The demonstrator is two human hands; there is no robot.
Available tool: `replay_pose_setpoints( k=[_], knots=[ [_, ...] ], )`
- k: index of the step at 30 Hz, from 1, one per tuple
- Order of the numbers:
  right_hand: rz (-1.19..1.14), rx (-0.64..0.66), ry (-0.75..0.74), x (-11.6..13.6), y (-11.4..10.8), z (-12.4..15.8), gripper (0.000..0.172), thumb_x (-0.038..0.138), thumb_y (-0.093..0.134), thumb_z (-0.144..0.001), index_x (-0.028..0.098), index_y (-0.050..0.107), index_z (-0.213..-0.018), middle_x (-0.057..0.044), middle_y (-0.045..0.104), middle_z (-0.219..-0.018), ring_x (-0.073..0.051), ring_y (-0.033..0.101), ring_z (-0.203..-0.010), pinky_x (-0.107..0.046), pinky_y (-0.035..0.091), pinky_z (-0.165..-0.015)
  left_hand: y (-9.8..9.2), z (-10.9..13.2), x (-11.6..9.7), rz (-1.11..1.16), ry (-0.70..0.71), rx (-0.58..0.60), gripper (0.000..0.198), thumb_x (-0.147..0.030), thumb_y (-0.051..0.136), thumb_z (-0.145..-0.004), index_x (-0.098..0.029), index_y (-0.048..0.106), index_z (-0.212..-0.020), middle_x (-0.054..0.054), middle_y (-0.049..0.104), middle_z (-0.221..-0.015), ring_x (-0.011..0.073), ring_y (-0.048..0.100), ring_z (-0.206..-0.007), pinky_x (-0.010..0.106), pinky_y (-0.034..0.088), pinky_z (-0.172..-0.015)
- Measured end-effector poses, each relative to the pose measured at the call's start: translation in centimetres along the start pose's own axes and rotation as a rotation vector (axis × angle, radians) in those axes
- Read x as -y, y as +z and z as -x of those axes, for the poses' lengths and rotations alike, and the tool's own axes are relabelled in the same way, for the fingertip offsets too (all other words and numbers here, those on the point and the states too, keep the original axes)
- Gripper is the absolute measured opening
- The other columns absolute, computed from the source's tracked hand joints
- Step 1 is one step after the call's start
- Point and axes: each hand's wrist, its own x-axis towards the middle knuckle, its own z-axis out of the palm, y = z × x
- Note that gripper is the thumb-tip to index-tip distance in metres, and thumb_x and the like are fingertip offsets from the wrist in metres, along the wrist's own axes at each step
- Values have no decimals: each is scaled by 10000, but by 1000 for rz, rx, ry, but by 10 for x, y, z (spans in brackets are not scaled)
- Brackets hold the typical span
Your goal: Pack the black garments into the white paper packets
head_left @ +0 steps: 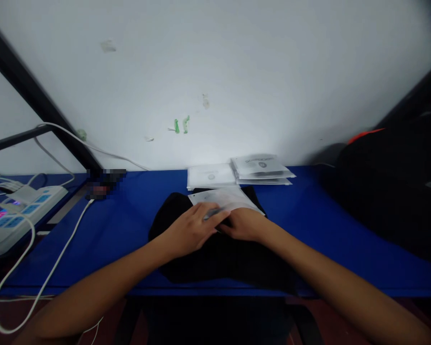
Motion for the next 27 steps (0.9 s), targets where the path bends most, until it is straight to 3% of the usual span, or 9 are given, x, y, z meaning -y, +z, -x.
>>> replay_pose_setpoints(
  k=[4, 8, 13, 16, 19, 23, 27],
  knots=[
    [-112, -15, 93, -2, -15, 3, 443, 446, 509, -934, 196, 541, -1298, -125, 682, -1167, -264, 654, -1019, -385, 542, -843, -3, 2, 10, -16, 39, -75, 209, -113, 446, -963, -137, 584, -1117, 94, 643, -945, 213, 615, -884, 374, 554, -794],
    [42, -122, 137, 1, -19, 4, 381, 439, 488, -953, 116, 635, -1090, -176, 708, -967, -291, 666, -861, -425, 541, -735, -5, 1, 15, -56, 59, -192, 188, -105, 452, -963, -139, 636, -941, 64, 664, -830, 191, 609, -767, 337, 530, -693],
    [212, -556, -221, 15, -21, 7, 233, 294, 543, -940, 194, 617, -1137, -96, 710, -1016, -228, 643, -939, -384, 527, -812, -5, 1, 15, 8, -33, -363, 136, -123, 516, -936, -149, 634, -873, 57, 670, -795, 170, 608, -758, 310, 530, -709],
    [308, -697, -377, 24, -19, 5, 182, 239, 617, -905, 181, 622, -1077, -72, 717, -978, -208, 625, -884, -379, 510, -811, -3, 1, 10, 33, -26, -404, 174, -99, 510, -911, -151, 604, -775, 52, 648, -738, 165, 586, -715, 296, 525, -673],
    [345, -676, -406, 29, -16, 2, 48, 154, 608, -902, 159, 638, -939, -61, 716, -914, -194, 602, -850, -366, 492, -826, -1, 1, 6, 55, -23, -388, 196, -77, 491, -900, -151, 596, -752, 51, 643, -723, 161, 582, -701, 278, 520, -646],
    [365, -640, -421, 28, -17, -1, 82, 110, 578, -906, 150, 636, -866, -63, 707, -881, -195, 578, -829, -360, 486, -836, -2, 2, 8, 63, -46, -355, 228, -92, 478, -920, -159, 607, -744, 39, 642, -725, 145, 589, -691, 252, 505, -616],
    [398, -604, -414, 7, -27, -1, 82, 110, 556, -913, 155, 624, -905, -74, 699, -898, -211, 566, -860, -390, 475, -888, -10, 2, 19, 62, -62, -390, 218, -128, 513, -937, -160, 620, -750, 28, 637, -731, 132, 596, -687, 241, 493, -607]
  ],
)
